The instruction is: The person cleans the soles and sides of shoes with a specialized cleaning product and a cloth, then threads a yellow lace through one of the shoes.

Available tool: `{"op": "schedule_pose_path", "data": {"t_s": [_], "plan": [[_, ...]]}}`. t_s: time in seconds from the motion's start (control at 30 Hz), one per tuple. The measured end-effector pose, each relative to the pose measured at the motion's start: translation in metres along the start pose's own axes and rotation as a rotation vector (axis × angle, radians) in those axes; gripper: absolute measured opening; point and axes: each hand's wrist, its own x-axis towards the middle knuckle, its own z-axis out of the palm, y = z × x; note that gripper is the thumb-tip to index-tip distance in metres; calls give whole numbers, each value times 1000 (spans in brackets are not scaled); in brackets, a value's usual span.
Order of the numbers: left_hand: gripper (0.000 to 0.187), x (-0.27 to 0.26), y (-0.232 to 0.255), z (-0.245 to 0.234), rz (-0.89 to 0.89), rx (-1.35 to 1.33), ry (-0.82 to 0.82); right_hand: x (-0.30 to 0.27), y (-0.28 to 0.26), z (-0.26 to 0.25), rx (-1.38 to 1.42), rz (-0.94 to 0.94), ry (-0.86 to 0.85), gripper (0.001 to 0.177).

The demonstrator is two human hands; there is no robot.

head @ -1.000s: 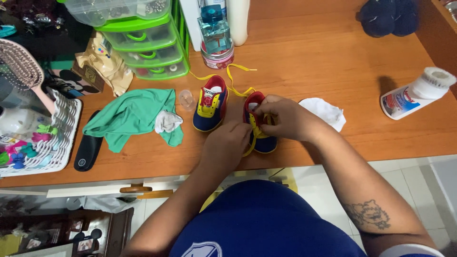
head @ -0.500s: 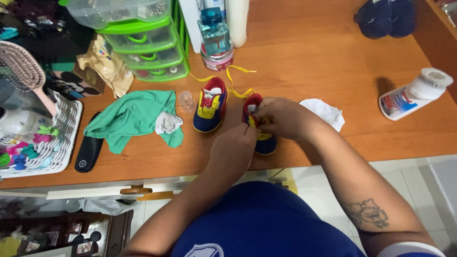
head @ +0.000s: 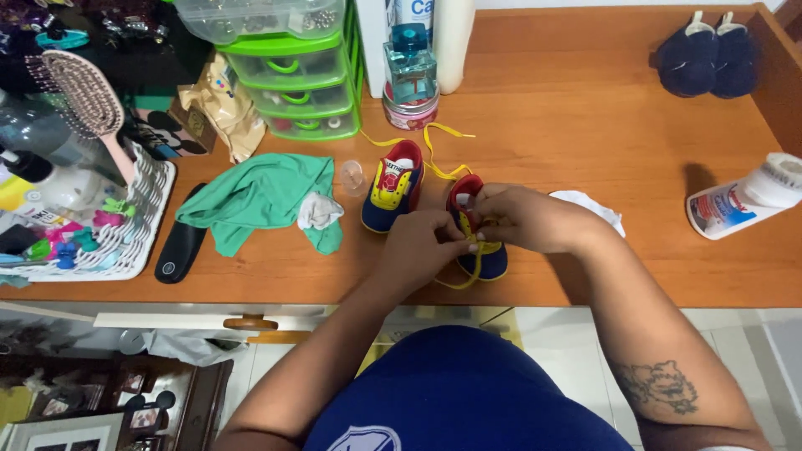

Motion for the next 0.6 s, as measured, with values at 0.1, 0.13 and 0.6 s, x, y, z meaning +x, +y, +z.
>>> {"op": "schedule_pose_path", "data": {"t_s": [0.1,0.13,0.6], "plan": [[26,1,3,-2,-29,26,-33,0,0,-1,-6,1,-12,21],[26,1,4,-3,-40,29,-41,1,1,-1,-15,7,-17,20],[60,13,-34,23,452,40,121,-1,14,22,297,-93,164,13]]}}
